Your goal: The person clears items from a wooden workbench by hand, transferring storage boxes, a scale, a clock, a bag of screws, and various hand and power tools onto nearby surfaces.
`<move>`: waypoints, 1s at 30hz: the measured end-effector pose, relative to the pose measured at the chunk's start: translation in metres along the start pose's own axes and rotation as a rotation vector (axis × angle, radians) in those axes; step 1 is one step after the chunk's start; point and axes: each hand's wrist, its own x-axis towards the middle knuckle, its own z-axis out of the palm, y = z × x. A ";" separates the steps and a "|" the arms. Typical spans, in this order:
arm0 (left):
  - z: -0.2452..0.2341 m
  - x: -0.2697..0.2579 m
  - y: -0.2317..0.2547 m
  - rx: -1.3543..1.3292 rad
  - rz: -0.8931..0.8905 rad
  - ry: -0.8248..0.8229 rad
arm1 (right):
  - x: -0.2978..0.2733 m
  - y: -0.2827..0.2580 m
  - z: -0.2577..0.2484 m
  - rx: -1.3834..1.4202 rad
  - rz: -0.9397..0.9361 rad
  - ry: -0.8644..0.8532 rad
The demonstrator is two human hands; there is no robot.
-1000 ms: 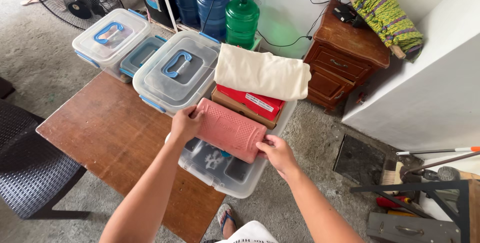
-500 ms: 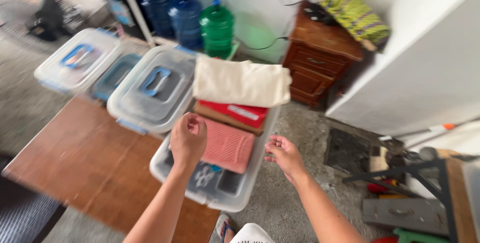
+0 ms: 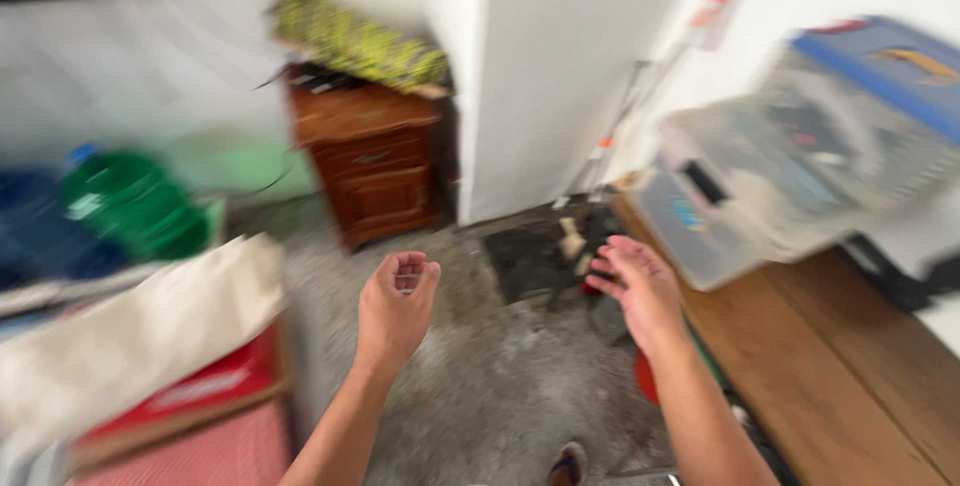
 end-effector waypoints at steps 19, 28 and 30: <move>0.382 0.036 0.131 -0.311 0.128 -0.630 | 0.054 -0.212 -0.306 -0.106 -0.329 0.585; 0.474 0.112 0.169 -0.295 0.208 -0.685 | 0.142 -0.225 -0.329 -0.140 -0.306 0.690; 0.497 0.134 0.178 -0.306 0.217 -0.705 | 0.153 -0.230 -0.325 -0.161 -0.319 0.731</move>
